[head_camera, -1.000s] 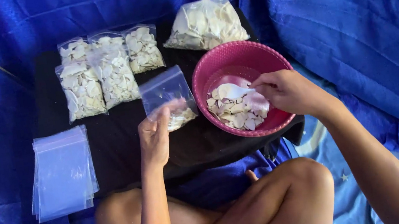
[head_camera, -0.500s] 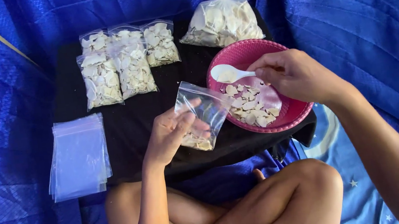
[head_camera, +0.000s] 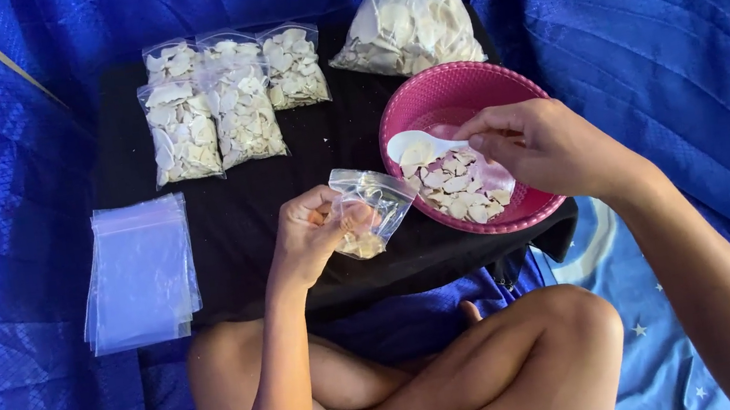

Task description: Packaging small white chips from a bowl into individual plastic bags using a spoon.

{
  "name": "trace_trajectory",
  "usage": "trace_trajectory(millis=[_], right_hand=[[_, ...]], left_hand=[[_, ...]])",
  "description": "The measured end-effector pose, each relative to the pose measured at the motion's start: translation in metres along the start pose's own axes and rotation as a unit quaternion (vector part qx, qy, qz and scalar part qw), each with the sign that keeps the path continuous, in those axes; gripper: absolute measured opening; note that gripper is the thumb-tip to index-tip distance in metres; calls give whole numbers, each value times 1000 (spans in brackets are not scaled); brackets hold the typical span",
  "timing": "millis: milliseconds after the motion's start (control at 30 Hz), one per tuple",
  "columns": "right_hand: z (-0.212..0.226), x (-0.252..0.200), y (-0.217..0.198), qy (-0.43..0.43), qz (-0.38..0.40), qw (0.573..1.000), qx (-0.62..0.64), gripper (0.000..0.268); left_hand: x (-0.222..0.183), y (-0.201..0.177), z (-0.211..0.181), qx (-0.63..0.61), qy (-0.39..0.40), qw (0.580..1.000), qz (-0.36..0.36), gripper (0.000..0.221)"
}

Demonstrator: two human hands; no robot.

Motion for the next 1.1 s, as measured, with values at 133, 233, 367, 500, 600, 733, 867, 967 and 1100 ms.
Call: trace_trajectory(millis=[133,233,367,500,600,733,867,967,1100], right_hand=[[-6,0,6,-9,15,1000,6,27],[-11,3,10,-8,21,1000,-2,28],[-12,3,5,2,0,1000,2,27],[-14,3,-5,3,-21,999,-27,26],[1,3,-11,1,-31,999,-20,26],[11,1,-11,-13,-27,1000,-9,27],[14,-1,-9,-13,-22,1000,-1,27],[13,-4,-5,0,-24,1000,5,26],[8,-7,-5,-15,-29,999,10,26]], left_hand=[[-7,17,-46,30,23,999,1,23],[-1,17,-43,109,17,994,-10,26],[5,22,-51,149,30,988,22,21],[-1,34,-69,174,54,981,72,26],[0,37,-61,167,44,980,99,28],[-3,44,-63,169,2,978,122,28],[-5,41,-62,140,-46,980,137,32],[2,34,-50,138,-52,982,120,26],[11,33,-42,124,5,985,118,22]])
Point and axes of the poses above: each hand's wrist, its own x-axis towards the middle knuckle, its own y-axis out of the palm, z = x × y, the point moved 8 cm from there along x, towards the middle knuckle, and after that the axes turned 15 degrees about -z, right-handed, at the moved point
